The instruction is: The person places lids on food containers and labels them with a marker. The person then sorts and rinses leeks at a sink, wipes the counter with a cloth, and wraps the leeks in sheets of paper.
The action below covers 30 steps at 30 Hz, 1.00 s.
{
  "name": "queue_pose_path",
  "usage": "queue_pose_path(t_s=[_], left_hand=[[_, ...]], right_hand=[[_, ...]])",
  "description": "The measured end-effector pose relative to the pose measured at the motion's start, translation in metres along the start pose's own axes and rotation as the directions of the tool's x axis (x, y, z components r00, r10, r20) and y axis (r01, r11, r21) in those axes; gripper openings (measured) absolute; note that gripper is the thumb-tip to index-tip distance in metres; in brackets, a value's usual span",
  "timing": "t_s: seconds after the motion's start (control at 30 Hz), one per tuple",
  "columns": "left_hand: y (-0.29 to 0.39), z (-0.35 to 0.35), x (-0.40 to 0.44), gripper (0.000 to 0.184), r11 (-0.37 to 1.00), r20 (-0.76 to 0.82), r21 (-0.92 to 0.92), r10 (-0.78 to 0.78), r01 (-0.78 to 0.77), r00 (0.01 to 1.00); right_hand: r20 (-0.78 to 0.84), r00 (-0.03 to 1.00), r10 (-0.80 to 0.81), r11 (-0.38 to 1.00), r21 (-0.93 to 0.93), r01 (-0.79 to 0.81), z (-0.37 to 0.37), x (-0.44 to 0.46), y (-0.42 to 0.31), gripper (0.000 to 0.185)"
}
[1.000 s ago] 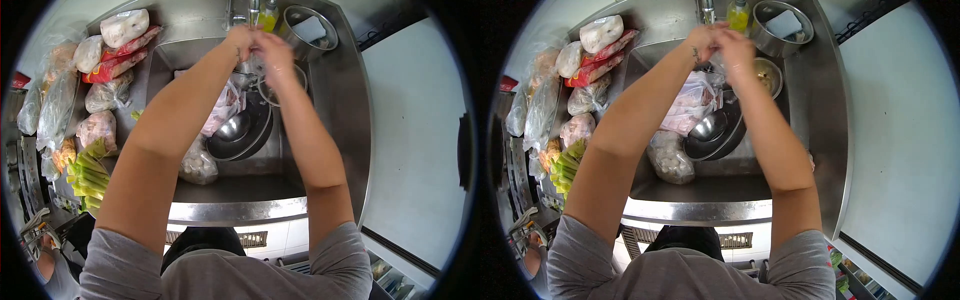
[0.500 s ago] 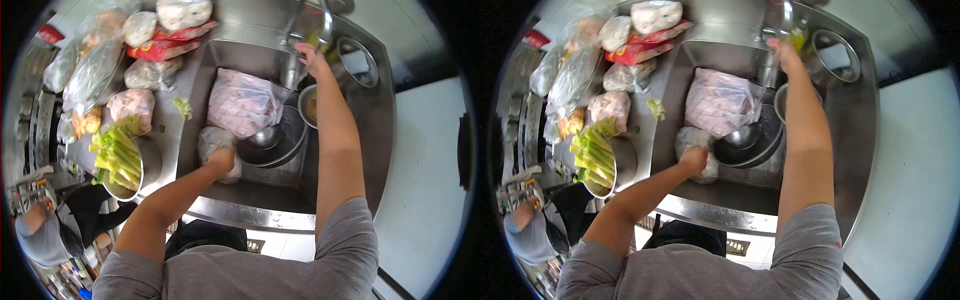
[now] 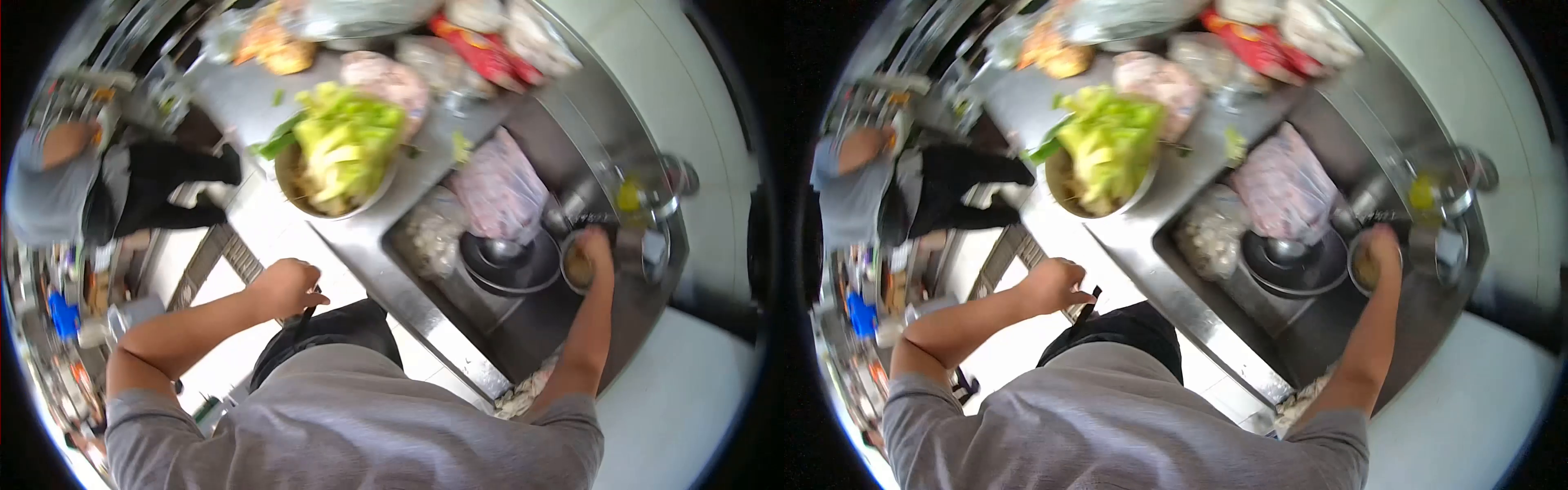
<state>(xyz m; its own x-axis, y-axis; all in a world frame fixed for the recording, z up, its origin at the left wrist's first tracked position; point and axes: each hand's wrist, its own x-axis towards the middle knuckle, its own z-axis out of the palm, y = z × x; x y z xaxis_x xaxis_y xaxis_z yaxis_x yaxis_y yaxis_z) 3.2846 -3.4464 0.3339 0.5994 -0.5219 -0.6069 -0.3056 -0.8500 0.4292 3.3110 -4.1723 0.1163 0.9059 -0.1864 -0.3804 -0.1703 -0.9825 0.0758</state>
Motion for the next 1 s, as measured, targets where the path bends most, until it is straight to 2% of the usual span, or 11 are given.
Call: queue_pose_path(t_s=[0.03,0.13,0.3,0.33,0.43,0.5,0.57,0.67,0.73,0.83,1.0], left_hand=[[-0.021,0.001,-0.025,0.042,0.978,0.073,0.019,-0.207,0.206,0.976],[-0.137,0.074,-0.096,0.051,0.779,0.009,-0.281,-0.581,0.56,0.814],[-0.232,0.323,-0.235,0.052,0.588,0.465,0.027,-0.723,0.809,0.51],[-0.282,0.476,-0.268,0.043,0.71,0.521,-0.036,-0.587,0.703,0.62],[-0.193,0.492,-0.322,0.031,0.966,0.625,0.001,-0.201,0.257,0.754],[-0.169,0.57,-0.348,0.037,0.349,0.619,-0.439,-0.55,0.828,0.56],[-0.129,0.543,-0.376,0.044,-0.406,0.728,-0.648,-0.579,0.644,0.367],[-0.113,0.606,-0.408,0.048,-0.411,0.58,-0.802,-0.709,0.434,0.401],[-0.108,0.663,-0.419,0.046,-0.263,0.415,-0.878,-0.834,0.401,0.363],[-0.105,0.715,-0.432,0.043,-0.531,0.575,-0.815,-0.792,0.232,0.205],[-0.147,0.715,-0.482,0.039,-0.706,0.676,-0.702,-0.703,-0.099,0.219]], right_hand=[[0.198,0.978,0.066,0.997,0.035,-0.074,-0.08,-0.064,-0.096,0.031],[-0.149,0.974,0.171,0.916,0.389,-0.102,-0.073,-0.097,-0.19,0.047],[0.126,0.806,-0.578,0.497,0.838,0.226,-0.157,-0.169,-0.456,0.037],[0.142,0.691,-0.709,0.361,0.914,0.183,-0.162,-0.184,-0.504,0.035],[0.044,0.48,-0.876,0.322,0.795,0.514,-0.153,-0.221,-0.63,0.035],[0.062,0.216,-0.974,0.219,0.035,0.975,-0.15,-0.257,-0.702,0.033],[0.038,0.177,-0.983,0.181,0.275,0.944,-0.14,-0.293,-0.778,0.033],[0.067,0.135,-0.989,0.149,0.585,0.798,-0.088,-0.319,-0.874,0.033],[0.235,0.193,-0.953,0.282,0.449,0.848,-0.033,-0.323,-0.913,0.033],[0.387,0.04,-0.921,0.086,0.103,0.991,0.094,-0.267,-0.924,0.027],[0.815,0.478,-0.327,0.465,-0.302,0.832,0.208,-0.179,-0.859,0.031]])
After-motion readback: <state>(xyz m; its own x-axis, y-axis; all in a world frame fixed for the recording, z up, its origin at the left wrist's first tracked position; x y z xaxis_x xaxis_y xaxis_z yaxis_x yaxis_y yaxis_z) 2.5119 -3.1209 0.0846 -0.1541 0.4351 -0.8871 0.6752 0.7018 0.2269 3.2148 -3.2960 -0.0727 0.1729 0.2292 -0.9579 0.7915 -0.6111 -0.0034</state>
